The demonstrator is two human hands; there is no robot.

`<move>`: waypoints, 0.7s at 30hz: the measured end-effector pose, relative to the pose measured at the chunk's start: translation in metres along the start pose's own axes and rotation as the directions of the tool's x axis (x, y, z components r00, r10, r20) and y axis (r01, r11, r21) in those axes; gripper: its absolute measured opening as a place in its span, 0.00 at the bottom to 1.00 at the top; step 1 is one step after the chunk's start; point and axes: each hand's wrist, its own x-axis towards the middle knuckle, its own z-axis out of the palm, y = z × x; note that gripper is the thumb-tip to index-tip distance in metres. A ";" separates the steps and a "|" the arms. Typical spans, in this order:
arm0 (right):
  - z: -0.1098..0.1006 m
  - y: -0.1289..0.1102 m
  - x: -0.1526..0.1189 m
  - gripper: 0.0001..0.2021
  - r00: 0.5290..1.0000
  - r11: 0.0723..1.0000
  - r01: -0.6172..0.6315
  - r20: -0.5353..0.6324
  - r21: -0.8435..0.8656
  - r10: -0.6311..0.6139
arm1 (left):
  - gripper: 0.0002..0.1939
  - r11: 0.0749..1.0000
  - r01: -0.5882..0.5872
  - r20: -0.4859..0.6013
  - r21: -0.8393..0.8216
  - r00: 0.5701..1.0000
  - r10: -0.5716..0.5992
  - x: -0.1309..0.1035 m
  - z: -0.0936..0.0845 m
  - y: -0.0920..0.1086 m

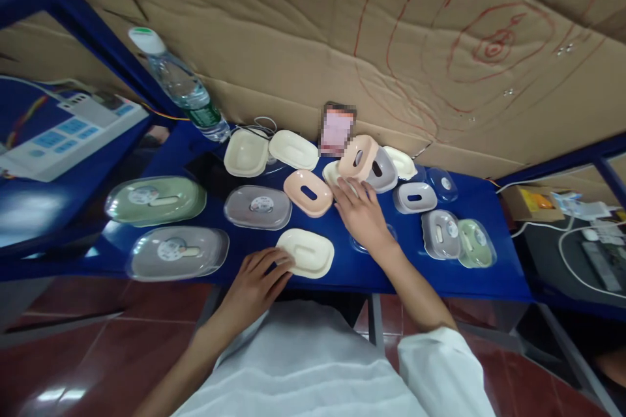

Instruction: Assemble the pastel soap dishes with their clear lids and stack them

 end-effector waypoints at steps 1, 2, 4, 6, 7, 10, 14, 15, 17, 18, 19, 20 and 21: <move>0.006 -0.006 0.010 0.22 0.999 0.999 0.043 0.029 0.014 -0.044 | 0.12 0.999 0.031 -0.027 -0.009 0.999 -0.031 -0.005 0.001 0.000; 0.012 -0.013 0.017 0.23 0.995 0.996 0.084 0.059 0.034 -0.086 | 0.13 0.998 0.058 -0.054 -0.018 0.997 -0.059 -0.009 0.002 0.000; 0.024 -0.026 0.022 0.23 0.987 0.990 0.121 0.101 0.069 -0.127 | 0.17 0.994 0.106 -0.099 -0.039 0.989 -0.109 -0.015 0.004 0.000; 0.030 -0.035 0.015 0.19 0.991 0.992 0.086 0.094 0.088 -0.094 | 0.22 0.987 0.144 -0.117 -0.070 0.981 -0.152 -0.017 0.006 -0.001; 0.030 -0.037 0.008 0.18 0.995 0.993 0.058 0.077 0.103 -0.066 | 0.24 0.983 0.159 -0.119 -0.088 0.978 -0.168 -0.017 0.006 -0.002; 0.017 -0.041 -0.026 0.18 1.000 0.982 -0.011 0.016 0.190 0.008 | 0.29 0.976 0.172 -0.135 -0.132 0.973 -0.189 -0.013 0.009 -0.005; -0.003 -0.054 -0.073 0.22 0.998 0.963 -0.055 0.056 0.265 0.042 | 0.34 0.976 0.132 -0.159 -0.173 0.974 -0.160 0.001 0.014 -0.010; -0.004 -0.058 -0.080 0.24 0.996 0.959 -0.057 0.080 0.276 0.036 | 0.35 0.974 0.119 -0.152 -0.191 0.977 -0.150 0.005 0.015 -0.011; -0.002 -0.063 -0.088 0.26 0.994 0.951 -0.046 0.112 0.305 0.013 | 0.33 0.973 0.100 -0.127 -0.207 0.984 -0.128 0.015 0.016 -0.012; 0.000 -0.064 -0.089 0.26 0.993 0.945 -0.035 0.115 0.324 -0.003 | 0.32 0.977 0.092 -0.114 -0.192 0.987 -0.115 0.019 0.016 -0.012; 0.003 -0.063 -0.089 0.27 0.994 0.938 -0.021 0.110 0.346 -0.019 | 0.30 0.984 0.083 -0.101 -0.160 0.990 -0.100 0.022 0.014 -0.012; 0.005 -0.062 -0.088 0.28 0.994 0.930 -0.004 0.100 0.368 -0.035 | 0.28 0.991 0.073 -0.090 -0.116 0.992 -0.083 0.024 0.012 -0.013; 0.008 -0.060 -0.087 0.29 0.995 0.921 0.014 0.090 0.389 -0.053 | 0.26 0.995 0.064 -0.083 -0.072 0.994 -0.070 0.025 0.010 -0.014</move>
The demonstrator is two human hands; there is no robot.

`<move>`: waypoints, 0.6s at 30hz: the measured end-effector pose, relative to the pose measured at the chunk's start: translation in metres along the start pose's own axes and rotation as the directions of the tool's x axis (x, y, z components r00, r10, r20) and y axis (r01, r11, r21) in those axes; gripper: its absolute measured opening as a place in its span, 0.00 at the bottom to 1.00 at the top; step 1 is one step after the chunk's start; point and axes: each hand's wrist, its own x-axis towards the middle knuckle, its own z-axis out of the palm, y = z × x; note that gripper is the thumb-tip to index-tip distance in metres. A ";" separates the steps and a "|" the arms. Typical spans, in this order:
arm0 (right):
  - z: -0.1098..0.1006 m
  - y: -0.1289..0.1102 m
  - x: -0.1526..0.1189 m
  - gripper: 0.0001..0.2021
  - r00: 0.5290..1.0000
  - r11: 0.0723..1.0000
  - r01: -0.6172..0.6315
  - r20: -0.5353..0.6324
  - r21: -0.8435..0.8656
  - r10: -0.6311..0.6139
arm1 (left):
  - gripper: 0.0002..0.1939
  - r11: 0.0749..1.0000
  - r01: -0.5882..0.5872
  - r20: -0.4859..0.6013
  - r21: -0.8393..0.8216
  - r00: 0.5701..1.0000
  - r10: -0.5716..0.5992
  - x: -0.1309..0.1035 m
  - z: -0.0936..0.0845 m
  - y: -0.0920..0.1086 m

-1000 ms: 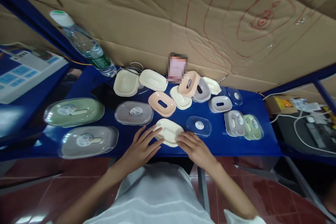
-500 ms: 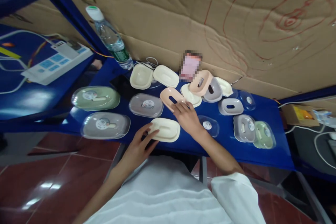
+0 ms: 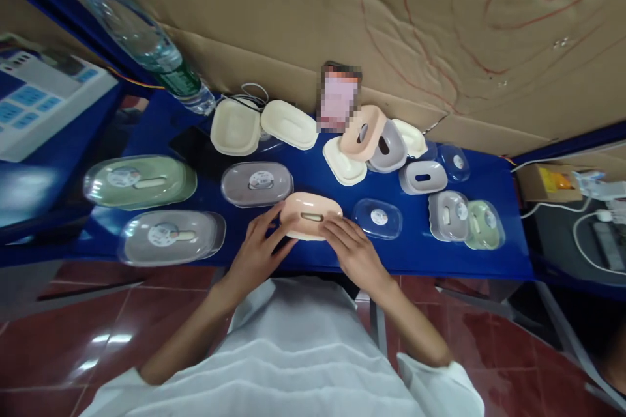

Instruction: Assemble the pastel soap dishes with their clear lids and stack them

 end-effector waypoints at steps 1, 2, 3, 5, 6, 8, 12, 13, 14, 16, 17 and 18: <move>0.001 0.003 0.002 0.30 1.000 1.000 0.019 0.001 0.019 -0.019 | 0.25 0.999 -0.011 0.003 0.032 1.000 0.011 0.000 -0.002 -0.001; 0.002 0.005 0.003 0.31 0.999 0.999 0.037 0.006 0.034 -0.037 | 0.23 0.999 -0.022 0.001 0.048 1.000 0.022 -0.001 -0.005 -0.002; 0.003 0.006 0.005 0.32 0.998 0.998 0.054 0.012 0.045 -0.054 | 0.22 0.998 -0.032 -0.006 0.051 0.999 0.032 -0.004 -0.006 -0.003; 0.007 0.007 0.007 0.34 0.996 0.995 0.086 0.020 0.053 -0.087 | 0.21 0.998 -0.048 -0.027 0.036 0.998 0.049 -0.010 -0.008 -0.006; 0.009 0.007 0.008 0.34 0.995 0.994 0.099 0.020 0.047 -0.100 | 0.21 0.998 -0.055 -0.037 0.029 0.998 0.056 -0.013 -0.008 -0.007; 0.016 0.004 0.009 0.31 0.993 0.993 0.119 0.003 0.021 -0.119 | 0.21 0.998 -0.064 -0.044 0.026 0.997 0.065 -0.017 -0.006 -0.008; 0.024 0.006 0.004 0.31 0.993 0.993 0.116 0.000 -0.028 -0.116 | 0.21 0.998 -0.059 -0.034 -0.001 0.998 0.059 -0.017 -0.006 -0.008; 0.021 0.011 -0.001 0.32 0.996 0.995 0.092 0.001 -0.039 -0.092 | 0.21 0.998 -0.055 -0.031 -0.007 0.998 0.054 -0.016 -0.006 -0.008; 0.017 0.018 -0.008 0.33 0.999 0.997 0.047 -0.007 -0.055 -0.048 | 0.21 0.999 -0.053 -0.026 -0.010 0.998 0.053 -0.015 -0.007 -0.008; 0.005 0.038 -0.028 0.35 0.993 0.988 -0.110 -0.062 -0.111 0.104 | 0.22 0.998 -0.056 -0.008 -0.015 0.998 0.056 -0.014 -0.010 -0.008; -0.002 0.049 -0.039 0.36 0.975 0.966 -0.213 -0.101 -0.146 0.200 | 0.22 0.998 -0.058 0.000 -0.020 0.998 0.058 -0.013 -0.010 -0.009; -0.009 0.059 -0.052 0.37 0.947 0.934 -0.313 -0.127 -0.173 0.293 | 0.23 0.998 -0.059 0.006 -0.027 0.998 0.059 -0.013 -0.011 -0.009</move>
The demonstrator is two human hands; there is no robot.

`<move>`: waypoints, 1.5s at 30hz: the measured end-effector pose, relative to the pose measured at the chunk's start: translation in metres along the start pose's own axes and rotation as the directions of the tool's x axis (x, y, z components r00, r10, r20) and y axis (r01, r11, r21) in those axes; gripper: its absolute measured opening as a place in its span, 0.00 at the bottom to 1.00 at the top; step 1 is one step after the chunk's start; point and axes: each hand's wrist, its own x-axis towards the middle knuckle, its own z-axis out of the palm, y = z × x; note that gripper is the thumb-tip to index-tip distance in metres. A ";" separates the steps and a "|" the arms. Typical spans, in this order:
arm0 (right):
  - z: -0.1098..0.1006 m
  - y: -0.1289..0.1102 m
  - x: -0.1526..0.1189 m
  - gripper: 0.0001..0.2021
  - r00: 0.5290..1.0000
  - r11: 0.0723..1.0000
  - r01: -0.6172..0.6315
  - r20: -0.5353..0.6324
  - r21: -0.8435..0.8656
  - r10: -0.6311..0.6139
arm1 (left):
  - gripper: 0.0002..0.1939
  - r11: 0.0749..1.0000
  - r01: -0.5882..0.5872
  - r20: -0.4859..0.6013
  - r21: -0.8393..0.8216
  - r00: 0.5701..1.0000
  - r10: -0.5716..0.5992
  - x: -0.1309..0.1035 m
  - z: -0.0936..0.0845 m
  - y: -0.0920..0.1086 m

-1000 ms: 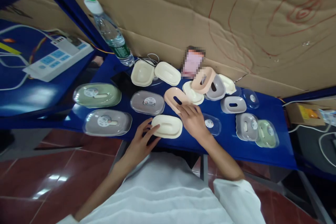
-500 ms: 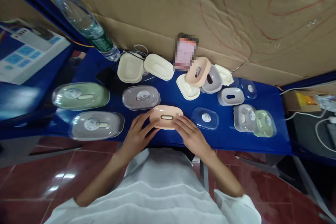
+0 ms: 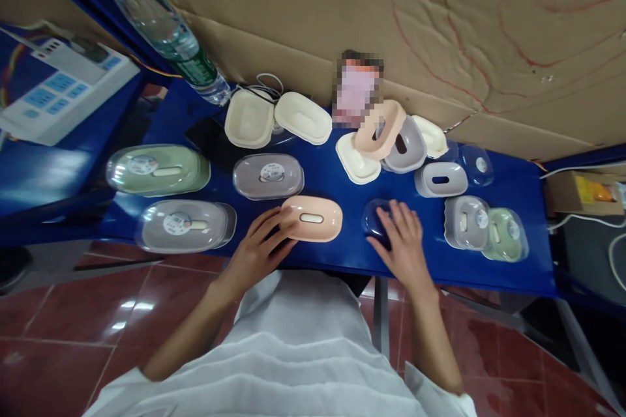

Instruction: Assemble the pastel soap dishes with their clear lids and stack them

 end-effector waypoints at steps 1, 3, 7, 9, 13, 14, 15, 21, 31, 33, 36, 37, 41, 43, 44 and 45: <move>-0.005 0.014 -0.008 0.37 0.996 0.996 -0.086 0.004 -0.025 0.086 | 0.24 1.000 0.000 0.005 -0.009 1.000 0.000 0.000 0.000 -0.001; -0.011 0.034 -0.020 0.37 0.981 0.981 -0.196 0.019 -0.004 0.196 | 0.26 0.999 0.014 0.000 -0.030 1.000 -0.014 0.000 0.001 -0.001; -0.010 0.032 -0.024 0.37 0.969 0.952 -0.222 -0.060 0.212 0.239 | 0.36 0.978 0.150 -0.021 -0.143 0.988 -0.155 0.004 0.011 -0.001; -0.004 0.013 -0.014 0.38 0.978 0.944 -0.164 -0.080 0.288 0.195 | 0.41 0.950 0.227 0.003 -0.213 0.973 -0.232 0.008 0.017 0.000; 0.010 -0.039 0.019 0.38 0.998 0.963 0.012 -0.057 0.269 0.004 | 0.43 0.923 0.271 0.033 -0.274 0.962 -0.272 0.012 0.022 0.000; 0.014 -0.050 0.027 0.38 0.998 0.969 0.052 -0.050 0.241 -0.041 | 0.43 0.922 0.264 0.033 -0.283 0.963 -0.266 0.013 0.021 0.000; 0.017 -0.060 0.034 0.38 0.996 0.973 0.086 -0.043 0.214 -0.079 | 0.44 0.923 0.255 0.031 -0.290 0.966 -0.257 0.013 0.020 0.000; 0.035 -0.079 0.051 0.40 0.984 0.975 0.179 -0.052 0.130 -0.173 | 0.41 0.926 0.234 0.010 -0.295 0.970 -0.242 0.011 0.015 -0.001; 0.037 -0.098 0.047 0.41 0.986 0.981 0.161 0.019 0.109 -0.164 | 0.30 1.000 0.002 -0.181 -0.014 0.983 -0.005 0.004 0.008 0.012; 0.029 -0.104 0.055 0.39 0.968 0.965 0.221 0.091 0.138 -0.235 | 0.24 0.996 -0.032 -0.165 0.078 0.985 0.044 -0.002 0.005 0.018; 0.017 -0.101 0.083 0.33 0.925 0.927 0.322 0.144 0.192 -0.351 | 0.20 0.988 0.013 -0.123 0.151 0.992 0.006 -0.009 0.002 0.023; 0.015 -0.098 0.097 0.31 0.924 0.923 0.329 0.135 0.198 -0.358 | 0.21 0.987 0.027 -0.123 0.160 0.992 -0.007 -0.011 0.001 0.023; 0.022 -0.083 0.163 0.26 0.956 0.955 0.282 0.059 0.095 -0.288 | 0.25 0.981 0.086 -0.191 0.175 0.980 -0.052 -0.017 0.003 0.019; 0.033 -0.082 0.193 0.26 0.965 0.965 0.261 0.033 -0.012 -0.261 | 0.24 0.974 0.110 -0.248 0.197 0.967 -0.059 -0.019 0.004 0.018; 0.038 -0.083 0.207 0.27 0.968 0.966 0.251 0.037 -0.064 -0.249 | 0.24 0.971 0.113 -0.283 0.211 0.958 -0.050 -0.020 0.005 0.019; 0.042 -0.085 0.219 0.27 0.971 0.965 0.239 0.058 -0.112 -0.234 | 0.23 0.968 0.111 -0.319 0.225 0.947 -0.034 -0.021 0.006 0.021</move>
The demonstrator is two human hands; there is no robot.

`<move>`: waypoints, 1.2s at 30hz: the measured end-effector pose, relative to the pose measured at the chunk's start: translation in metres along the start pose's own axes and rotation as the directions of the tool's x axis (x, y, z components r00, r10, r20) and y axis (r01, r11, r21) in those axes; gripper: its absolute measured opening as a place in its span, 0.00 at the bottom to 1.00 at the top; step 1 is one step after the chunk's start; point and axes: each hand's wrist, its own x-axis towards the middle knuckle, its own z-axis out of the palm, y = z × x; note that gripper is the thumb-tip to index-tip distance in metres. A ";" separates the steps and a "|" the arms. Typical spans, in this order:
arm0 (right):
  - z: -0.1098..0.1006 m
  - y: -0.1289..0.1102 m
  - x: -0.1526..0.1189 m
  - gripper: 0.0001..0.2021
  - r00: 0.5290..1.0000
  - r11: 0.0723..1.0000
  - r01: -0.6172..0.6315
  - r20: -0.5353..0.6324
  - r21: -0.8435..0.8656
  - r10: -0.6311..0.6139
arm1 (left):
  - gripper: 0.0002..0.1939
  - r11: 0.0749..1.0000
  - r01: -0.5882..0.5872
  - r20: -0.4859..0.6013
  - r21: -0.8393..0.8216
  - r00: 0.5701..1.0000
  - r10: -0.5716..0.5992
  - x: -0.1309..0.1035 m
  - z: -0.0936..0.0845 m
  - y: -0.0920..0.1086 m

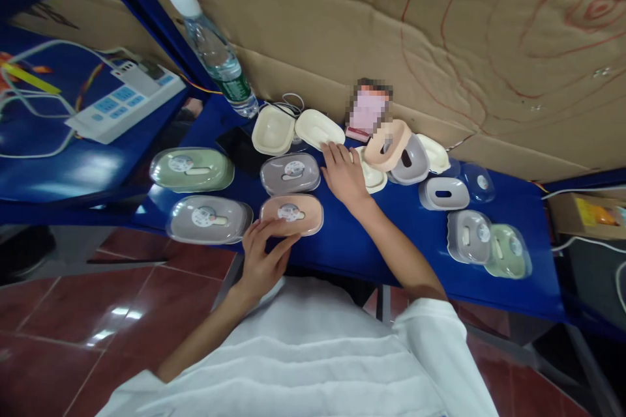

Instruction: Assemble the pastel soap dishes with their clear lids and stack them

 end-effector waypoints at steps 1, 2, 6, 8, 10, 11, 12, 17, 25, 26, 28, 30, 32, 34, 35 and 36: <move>0.002 0.000 0.010 0.26 0.999 0.999 -0.011 0.032 -0.039 0.013 | 0.23 1.000 -0.013 -0.039 0.005 0.999 0.013 -0.001 0.000 0.003; 0.002 0.000 0.018 0.24 0.997 0.998 -0.019 0.069 -0.068 0.024 | 0.23 0.999 -0.036 -0.072 -0.003 0.997 0.036 -0.002 0.000 0.006; -0.017 -0.005 0.008 0.17 0.996 0.997 -0.017 0.089 -0.073 0.023 | 0.19 0.965 -0.181 -0.077 -0.190 0.983 0.169 -0.007 0.001 0.022; -0.032 -0.010 -0.027 0.17 1.000 1.000 -0.012 0.020 -0.017 0.013 | 0.18 0.930 -0.221 -0.021 -0.293 0.974 0.224 -0.009 0.005 0.028; -0.045 -0.019 -0.077 0.17 1.000 0.999 -0.014 -0.024 0.047 0.015 | 0.20 0.915 -0.225 0.040 -0.336 0.967 0.252 -0.009 0.011 0.031; -0.050 -0.024 -0.103 0.15 1.000 0.997 -0.012 -0.008 0.076 0.013 | 0.21 0.914 -0.228 0.054 -0.336 0.964 0.260 -0.008 0.014 0.032; -0.053 -0.028 -0.128 0.14 1.000 0.994 0.005 0.021 0.106 -0.008 | 0.23 0.915 -0.236 0.056 -0.327 0.962 0.268 -0.006 0.017 0.031; -0.065 -0.031 -0.191 0.13 0.994 0.986 0.012 0.104 0.166 -0.029 | 0.28 0.911 -0.296 0.200 -0.287 0.912 0.359 0.015 0.029 0.025; -0.069 0.031 -0.069 0.20 0.999 0.976 -0.046 -0.027 -0.211 0.042 | 0.16 0.903 -0.363 0.367 -0.232 0.826 0.427 0.027 0.025 0.027; -0.068 0.037 -0.056 0.19 0.999 0.966 -0.043 0.014 -0.255 0.049 | 0.16 0.902 -0.366 0.356 -0.230 0.830 0.428 0.025 0.023 0.025; -0.067 0.045 -0.044 0.20 0.997 0.956 -0.012 0.072 -0.292 0.034 | 0.15 0.893 -0.370 0.310 -0.255 0.844 0.438 0.020 0.021 0.019; -0.068 0.047 -0.049 0.20 0.999 0.957 0.008 0.054 -0.291 0.008 | 0.14 0.886 -0.357 0.268 -0.294 0.859 0.435 0.017 0.021 0.010; -0.067 0.048 -0.063 0.19 1.000 0.955 0.004 -0.001 -0.297 -0.004 | 0.14 0.887 -0.334 0.257 -0.319 0.870 0.420 0.017 0.023 0.003; -0.064 0.051 -0.074 0.20 1.000 0.950 -0.006 -0.019 -0.312 0.001 | 0.15 0.891 -0.315 0.263 -0.326 0.875 0.406 0.021 0.028 0.000; -0.060 0.054 -0.076 0.21 1.000 0.949 -0.014 -0.014 -0.316 0.010 | 0.15 0.886 -0.326 0.253 -0.330 0.874 0.416 0.023 0.029 0.000; -0.057 0.058 -0.076 0.21 1.000 0.951 -0.027 -0.006 -0.310 0.026 | 0.15 0.874 -0.353 0.236 -0.335 0.866 0.440 0.026 0.030 0.001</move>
